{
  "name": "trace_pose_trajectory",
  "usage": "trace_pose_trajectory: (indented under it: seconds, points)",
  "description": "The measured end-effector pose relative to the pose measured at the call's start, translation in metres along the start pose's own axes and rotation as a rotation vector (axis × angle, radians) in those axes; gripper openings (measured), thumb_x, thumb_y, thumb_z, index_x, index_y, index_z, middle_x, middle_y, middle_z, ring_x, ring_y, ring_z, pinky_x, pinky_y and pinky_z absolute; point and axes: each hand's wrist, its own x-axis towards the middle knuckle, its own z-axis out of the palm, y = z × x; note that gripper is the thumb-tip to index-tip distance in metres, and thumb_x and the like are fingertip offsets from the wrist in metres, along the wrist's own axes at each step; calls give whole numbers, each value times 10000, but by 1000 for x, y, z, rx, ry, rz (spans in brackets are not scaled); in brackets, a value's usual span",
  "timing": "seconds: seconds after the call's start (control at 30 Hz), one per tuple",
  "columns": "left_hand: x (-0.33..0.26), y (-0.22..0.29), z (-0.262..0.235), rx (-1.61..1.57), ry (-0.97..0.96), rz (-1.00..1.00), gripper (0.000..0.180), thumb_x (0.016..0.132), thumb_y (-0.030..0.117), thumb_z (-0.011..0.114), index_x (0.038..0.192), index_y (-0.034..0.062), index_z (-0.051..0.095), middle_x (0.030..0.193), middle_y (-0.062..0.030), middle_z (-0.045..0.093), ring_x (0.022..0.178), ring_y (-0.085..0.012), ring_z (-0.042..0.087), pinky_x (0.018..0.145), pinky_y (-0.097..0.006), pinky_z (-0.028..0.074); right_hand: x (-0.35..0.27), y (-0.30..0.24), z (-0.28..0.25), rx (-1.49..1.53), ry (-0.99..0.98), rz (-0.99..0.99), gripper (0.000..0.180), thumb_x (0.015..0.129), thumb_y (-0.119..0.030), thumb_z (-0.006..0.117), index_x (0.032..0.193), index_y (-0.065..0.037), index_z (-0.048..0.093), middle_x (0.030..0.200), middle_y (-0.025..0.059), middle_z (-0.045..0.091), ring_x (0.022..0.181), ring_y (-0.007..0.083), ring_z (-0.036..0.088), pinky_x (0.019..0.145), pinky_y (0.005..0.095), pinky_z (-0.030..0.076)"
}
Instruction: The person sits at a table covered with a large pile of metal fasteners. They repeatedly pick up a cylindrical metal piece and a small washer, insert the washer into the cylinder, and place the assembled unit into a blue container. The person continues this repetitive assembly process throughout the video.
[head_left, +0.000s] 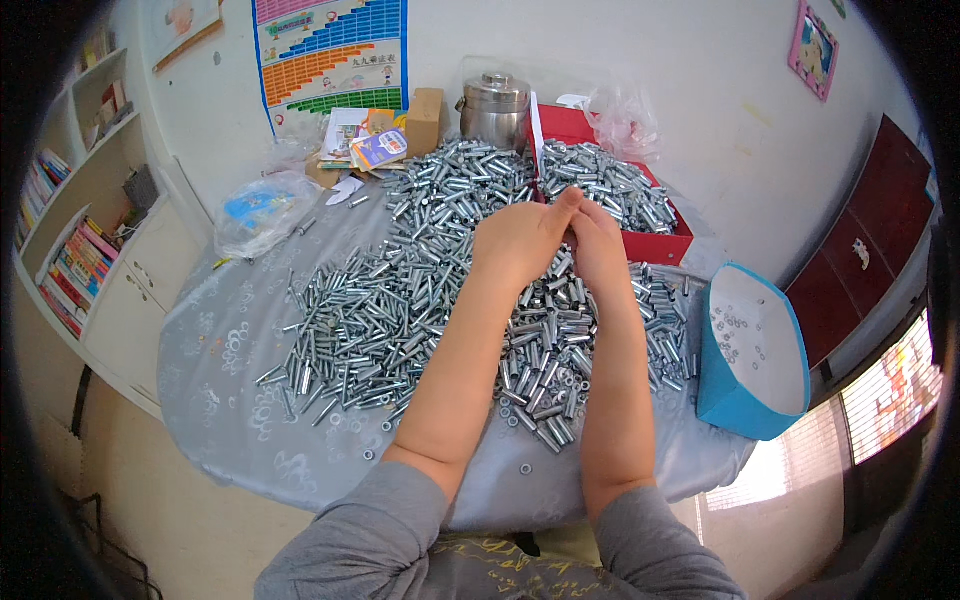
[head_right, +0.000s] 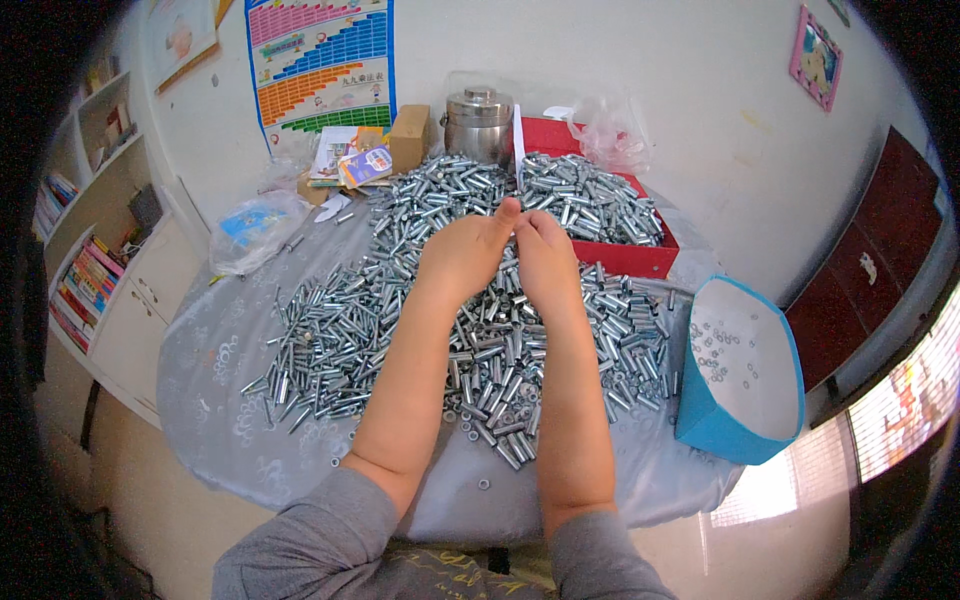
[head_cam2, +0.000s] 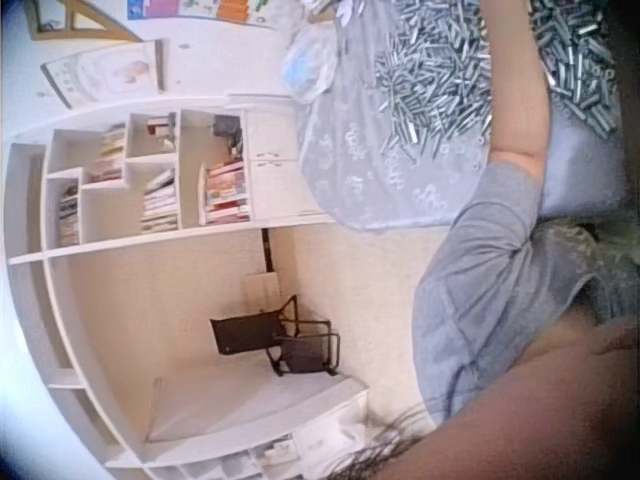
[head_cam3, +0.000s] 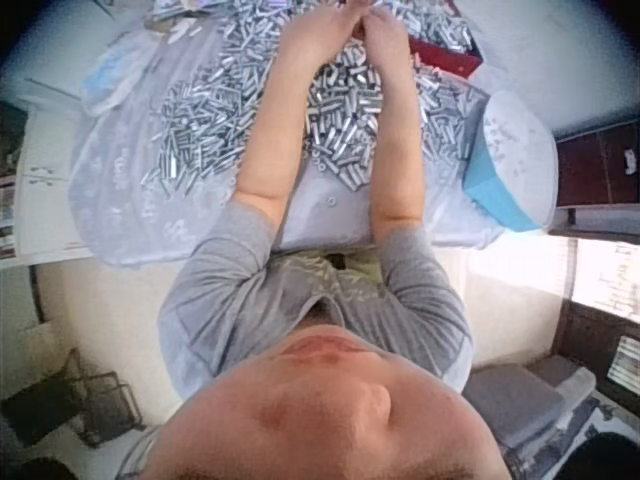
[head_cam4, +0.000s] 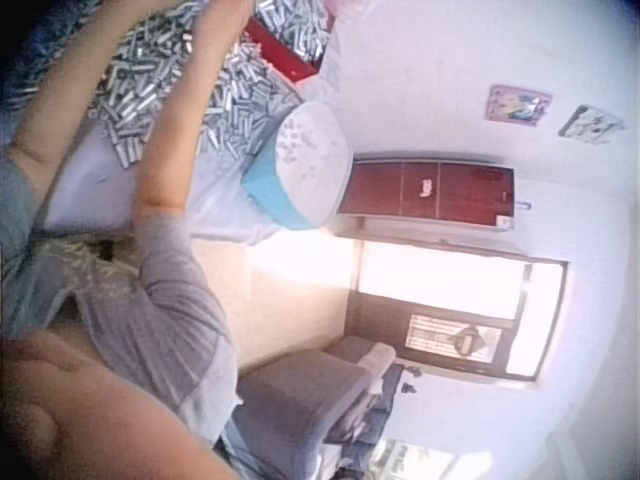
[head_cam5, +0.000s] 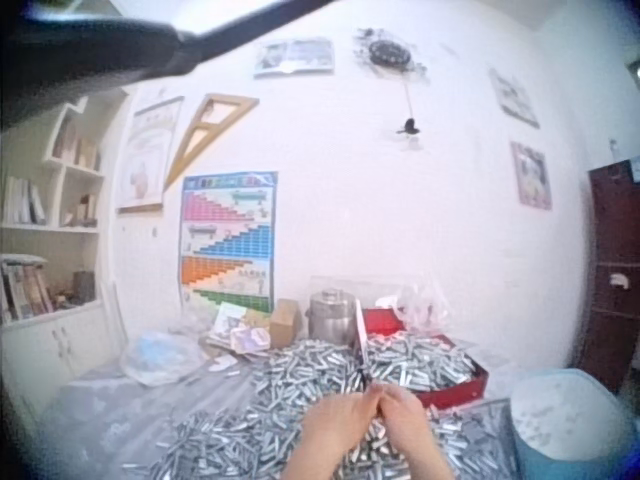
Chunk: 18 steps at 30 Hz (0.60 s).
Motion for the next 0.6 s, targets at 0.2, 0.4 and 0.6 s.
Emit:
trace_pose_trajectory:
  seconds: [0.2, 0.4, 0.6]
  points:
    - [-1, -9, -5, 55, 98, -25, 880, 824, 696, 70, 600, 48, 621, 651, -152, 603, 701, -332, 597, 631, -421, 448, -7, -16, -9, 8, -34, 45, 261, 827, -222, 520, 947, 7, 551, 773, 82, 584, 669, 176, 546, 623, 310, 432]
    - [-2, -9, -12, 31, 149, -11, 878, 818, 708, 83, 563, 37, 589, 597, -157, 570, 639, -334, 580, 592, -413, 443, 0, 31, -9, -829, -28, 11, 263, 722, -328, 643, 829, -87, 658, 785, 109, 634, 791, 261, 608, 703, 376, 468]
    - [-8, -8, -18, 15, 98, -6, 899, 815, 702, 30, 633, -3, 557, 662, -195, 567, 707, -390, 554, 653, -460, 415, 1, 55, 2, -972, -242, 36, 272, 598, -332, 748, 801, -159, 690, 847, 69, 657, 823, 236, 620, 725, 362, 483]
